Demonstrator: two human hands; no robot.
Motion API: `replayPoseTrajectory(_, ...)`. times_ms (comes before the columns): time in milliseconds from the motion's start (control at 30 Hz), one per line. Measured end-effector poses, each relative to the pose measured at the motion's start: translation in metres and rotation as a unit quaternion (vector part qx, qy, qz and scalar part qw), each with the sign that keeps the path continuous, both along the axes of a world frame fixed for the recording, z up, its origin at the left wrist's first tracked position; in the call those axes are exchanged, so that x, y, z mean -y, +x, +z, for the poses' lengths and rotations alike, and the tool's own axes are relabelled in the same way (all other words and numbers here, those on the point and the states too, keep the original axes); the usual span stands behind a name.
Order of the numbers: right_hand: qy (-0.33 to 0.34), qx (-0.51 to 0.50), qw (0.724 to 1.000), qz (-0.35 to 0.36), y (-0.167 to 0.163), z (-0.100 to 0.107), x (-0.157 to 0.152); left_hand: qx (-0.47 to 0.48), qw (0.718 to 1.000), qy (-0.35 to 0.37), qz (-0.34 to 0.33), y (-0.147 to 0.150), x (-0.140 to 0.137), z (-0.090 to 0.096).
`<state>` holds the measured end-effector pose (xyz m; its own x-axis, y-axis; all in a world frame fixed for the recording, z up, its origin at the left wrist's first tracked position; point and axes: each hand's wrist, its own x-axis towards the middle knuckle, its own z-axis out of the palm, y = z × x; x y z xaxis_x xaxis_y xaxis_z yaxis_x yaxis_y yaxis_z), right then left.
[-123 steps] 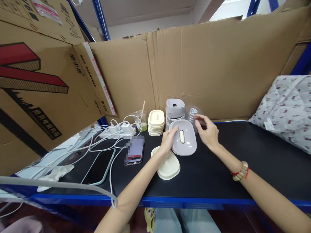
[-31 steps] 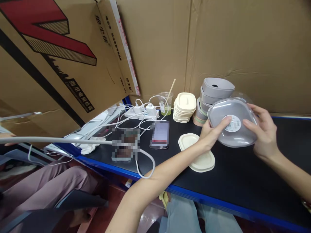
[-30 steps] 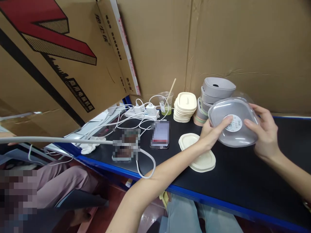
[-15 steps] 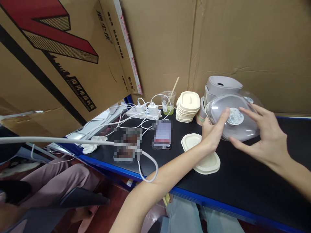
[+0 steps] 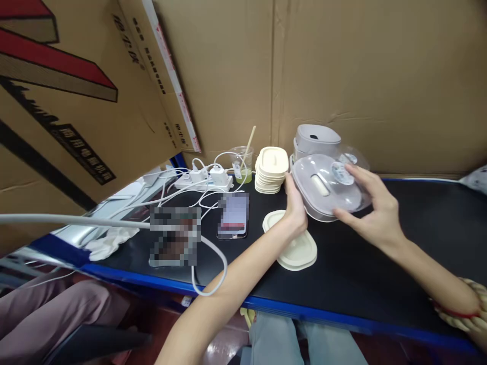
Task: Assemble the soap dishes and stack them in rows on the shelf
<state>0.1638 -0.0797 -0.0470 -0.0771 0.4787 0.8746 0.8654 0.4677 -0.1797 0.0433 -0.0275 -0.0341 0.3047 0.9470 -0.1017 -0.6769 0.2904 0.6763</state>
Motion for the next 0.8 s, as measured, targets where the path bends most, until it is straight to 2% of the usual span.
replayPoseTrajectory(100,-0.041,0.007,0.999,-0.011,0.001,0.002,0.002,-0.010,0.999,0.033,0.010,-0.001,-0.001,-0.001)
replayPoseTrajectory(200,-0.071,-0.002,0.997,-0.005,0.000,0.002,0.003,-0.046,0.998,0.026,0.016,-0.001,-0.001,-0.002)
replayPoseTrajectory(500,-0.089,-0.048,0.995,0.006,-0.010,-0.004,0.007,-0.080,0.995,0.010,0.056,-0.002,0.006,-0.004)
replayPoseTrajectory(600,-0.082,-0.051,0.995,0.012,-0.011,-0.004,0.007,-0.048,0.996,0.057,0.040,-0.003,0.009,-0.002)
replayPoseTrajectory(700,-0.075,-0.071,0.994,0.041,-0.009,-0.004,0.005,-0.045,0.989,0.127,0.060,-0.002,0.009,0.000)
replayPoseTrajectory(800,-0.083,-0.167,0.978,0.089,-0.006,-0.005,0.002,-0.042,0.984,0.143,0.096,-0.002,0.007,-0.001)
